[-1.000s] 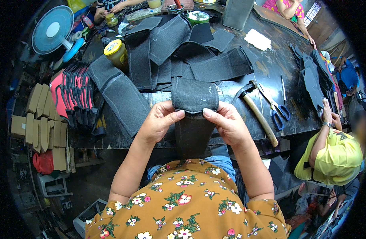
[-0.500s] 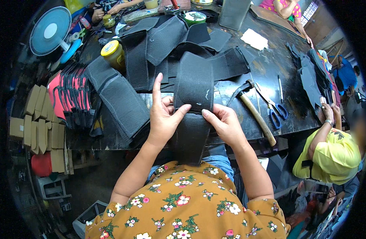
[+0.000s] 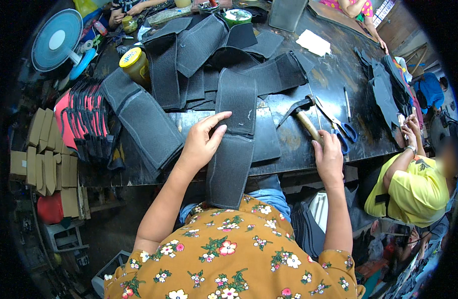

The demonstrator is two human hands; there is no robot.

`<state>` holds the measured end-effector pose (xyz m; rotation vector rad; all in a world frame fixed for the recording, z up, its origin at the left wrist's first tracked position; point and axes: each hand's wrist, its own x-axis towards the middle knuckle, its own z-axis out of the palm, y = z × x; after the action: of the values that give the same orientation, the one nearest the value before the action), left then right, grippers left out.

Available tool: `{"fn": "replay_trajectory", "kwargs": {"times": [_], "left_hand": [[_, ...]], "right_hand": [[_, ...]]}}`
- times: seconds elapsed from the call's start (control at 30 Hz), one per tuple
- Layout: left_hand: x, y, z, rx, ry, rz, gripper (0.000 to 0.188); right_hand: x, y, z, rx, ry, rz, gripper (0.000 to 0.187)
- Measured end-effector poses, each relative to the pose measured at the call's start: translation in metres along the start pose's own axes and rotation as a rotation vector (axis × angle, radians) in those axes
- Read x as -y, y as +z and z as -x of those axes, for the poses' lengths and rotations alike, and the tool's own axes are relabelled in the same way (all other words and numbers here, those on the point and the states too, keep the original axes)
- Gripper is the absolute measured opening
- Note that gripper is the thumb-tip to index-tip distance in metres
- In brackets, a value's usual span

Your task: The person repeatedly picks up small black fabric pieces, folds them, and uses a hammer to strike the folded edge on a workbench. They then place the finished pieces into a growing stack. The process is repeated for multiple pieces throughout the clip.

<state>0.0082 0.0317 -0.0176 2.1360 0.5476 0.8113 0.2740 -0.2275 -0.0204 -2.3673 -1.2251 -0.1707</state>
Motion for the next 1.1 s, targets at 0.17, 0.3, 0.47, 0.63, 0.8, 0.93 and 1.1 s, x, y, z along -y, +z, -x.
{"fn": "replay_trajectory", "kwargs": {"times": [0.17,0.3,0.47,0.63,0.8,0.93,1.1], "left_hand": [[-0.001,0.007,0.001,-0.035,-0.099,0.163,0.033],[-0.003,0.012,-0.003,-0.038,-0.103,0.212,0.036],[-0.006,-0.006,0.007,0.089,-0.029,-0.029,0.059],[-0.006,-0.010,0.011,0.165,-0.061,-0.193,0.082],[-0.003,-0.009,0.006,0.157,-0.089,-0.197,0.090],[-0.003,-0.010,0.005,0.162,-0.120,-0.179,0.093],[-0.005,-0.009,0.004,0.146,-0.141,-0.196,0.094]], "right_hand": [[0.034,-0.024,0.011,0.093,0.220,-0.567,0.044],[0.087,-0.032,0.022,0.125,-0.251,-0.402,0.058],[0.113,-0.045,0.020,0.360,-0.084,-0.394,0.063],[0.125,-0.030,0.013,0.263,-0.295,-0.416,0.066],[0.133,-0.025,0.006,0.328,-0.278,-0.350,0.068],[0.139,-0.018,0.003,0.343,-0.294,-0.339,0.070],[0.139,-0.012,0.000,0.326,-0.315,-0.323,0.071]]}}
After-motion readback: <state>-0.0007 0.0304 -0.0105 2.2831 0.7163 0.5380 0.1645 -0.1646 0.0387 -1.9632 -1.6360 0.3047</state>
